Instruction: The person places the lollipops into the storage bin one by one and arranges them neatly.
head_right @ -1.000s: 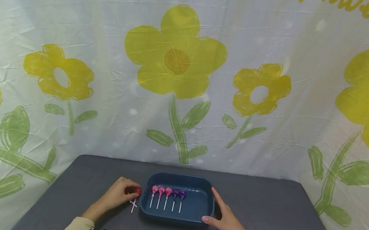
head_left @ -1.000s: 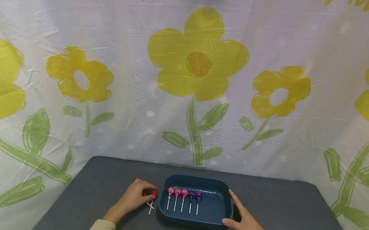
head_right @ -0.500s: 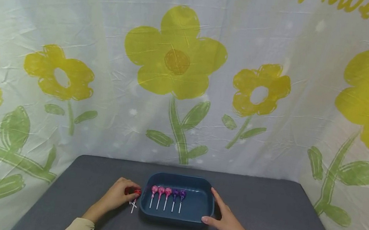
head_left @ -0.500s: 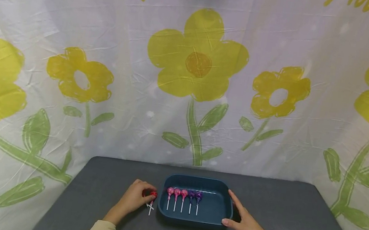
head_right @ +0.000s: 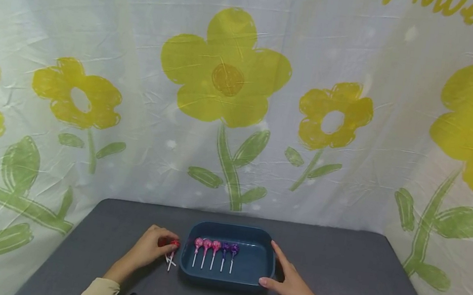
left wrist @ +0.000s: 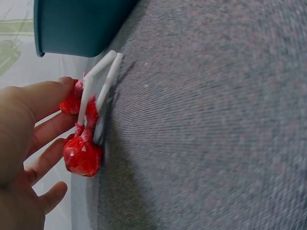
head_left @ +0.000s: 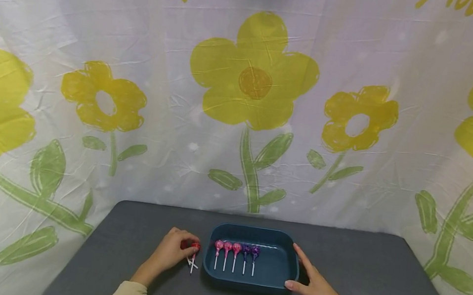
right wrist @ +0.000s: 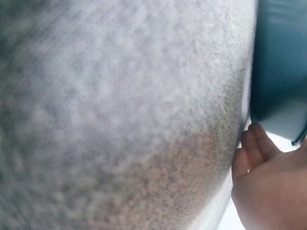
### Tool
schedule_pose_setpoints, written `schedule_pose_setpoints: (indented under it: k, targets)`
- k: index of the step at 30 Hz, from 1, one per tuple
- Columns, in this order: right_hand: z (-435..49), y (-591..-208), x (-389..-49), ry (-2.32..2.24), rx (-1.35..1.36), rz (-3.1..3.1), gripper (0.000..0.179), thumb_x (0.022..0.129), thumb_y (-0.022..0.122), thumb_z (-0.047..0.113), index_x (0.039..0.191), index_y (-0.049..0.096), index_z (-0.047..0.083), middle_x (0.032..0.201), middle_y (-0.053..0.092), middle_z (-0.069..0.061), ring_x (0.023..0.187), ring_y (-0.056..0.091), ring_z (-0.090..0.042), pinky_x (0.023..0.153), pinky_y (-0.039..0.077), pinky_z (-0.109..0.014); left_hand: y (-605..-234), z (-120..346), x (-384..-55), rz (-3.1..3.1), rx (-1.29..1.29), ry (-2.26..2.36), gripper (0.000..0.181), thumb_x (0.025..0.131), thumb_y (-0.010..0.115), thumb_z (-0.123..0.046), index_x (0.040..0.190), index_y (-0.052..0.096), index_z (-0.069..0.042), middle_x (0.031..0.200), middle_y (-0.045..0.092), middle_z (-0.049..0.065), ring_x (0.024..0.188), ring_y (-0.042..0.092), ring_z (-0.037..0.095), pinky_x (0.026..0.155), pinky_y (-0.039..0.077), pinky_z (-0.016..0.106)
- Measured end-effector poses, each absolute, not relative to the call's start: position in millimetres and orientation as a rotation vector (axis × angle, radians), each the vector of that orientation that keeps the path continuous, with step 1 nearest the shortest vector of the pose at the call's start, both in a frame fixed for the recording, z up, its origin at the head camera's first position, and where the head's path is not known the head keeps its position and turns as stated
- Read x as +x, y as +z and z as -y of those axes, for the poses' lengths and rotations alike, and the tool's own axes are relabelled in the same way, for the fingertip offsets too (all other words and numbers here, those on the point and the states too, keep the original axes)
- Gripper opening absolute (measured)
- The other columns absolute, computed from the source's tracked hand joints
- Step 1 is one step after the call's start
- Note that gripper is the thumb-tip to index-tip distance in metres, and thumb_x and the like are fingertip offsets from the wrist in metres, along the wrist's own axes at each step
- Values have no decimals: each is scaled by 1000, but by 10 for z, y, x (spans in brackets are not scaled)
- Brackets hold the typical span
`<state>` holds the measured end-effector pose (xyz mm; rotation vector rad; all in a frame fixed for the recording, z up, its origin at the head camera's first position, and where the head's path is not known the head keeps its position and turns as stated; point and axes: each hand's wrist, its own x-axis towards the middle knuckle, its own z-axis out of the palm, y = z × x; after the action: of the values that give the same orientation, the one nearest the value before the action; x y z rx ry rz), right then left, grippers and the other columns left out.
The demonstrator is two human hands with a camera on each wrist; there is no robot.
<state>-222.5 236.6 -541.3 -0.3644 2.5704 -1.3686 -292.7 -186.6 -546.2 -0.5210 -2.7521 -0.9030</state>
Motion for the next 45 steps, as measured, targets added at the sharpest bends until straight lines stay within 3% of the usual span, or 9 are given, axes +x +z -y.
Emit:
schedule_pose_setpoints:
  k: [9, 19, 27, 35, 45]
  targets:
    - [-2379, -5405, -2224, -1364, -383, -2574, 93, 93, 68, 34, 160, 4, 33, 166, 12, -19, 147, 23, -51, 104, 28, -77, -5378, 1898, -2966, 2742, -437, -968, 18, 80, 82, -24, 97, 77, -21, 93, 75, -7, 91, 52, 13, 78, 44, 30]
    - [-2385, -5413, -2224, -1366, -386, -2564, 91, 94, 67, 34, 159, 3, 36, 166, 11, -20, 147, 22, -51, 104, 28, -77, -5202, 1871, -2965, 2727, -406, -976, 21, 80, 82, -23, 100, 78, -16, 95, 76, -4, 94, 53, 16, 84, 47, 37]
    - [-2383, -5426, -2224, -1369, -389, -2561, 91, 94, 67, 33, 159, 3, 36, 167, 11, -19, 148, 22, -51, 104, 27, -77, -5083, 1858, -2983, 2694, -457, -980, 20, 80, 82, -21, 100, 78, -17, 96, 75, -4, 96, 54, 14, 87, 46, 38]
    - [-2379, -5428, -2234, -1363, -378, -2563, 92, 93, 67, 34, 159, 4, 36, 167, 11, -19, 148, 23, -50, 104, 27, -77, -5017, 1816, -3008, 2680, -463, -1015, 17, 81, 80, -21, 98, 77, -18, 99, 75, -2, 101, 55, 21, 91, 46, 42]
    - [-2370, -5425, -2226, -1362, -381, -2573, 92, 93, 68, 34, 159, 4, 35, 166, 12, -19, 147, 24, -51, 104, 27, -77, -4897, 1728, -3007, 2676, -479, -1062, 23, 85, 78, -26, 106, 77, -17, 105, 76, -3, 107, 57, 21, 96, 46, 47]
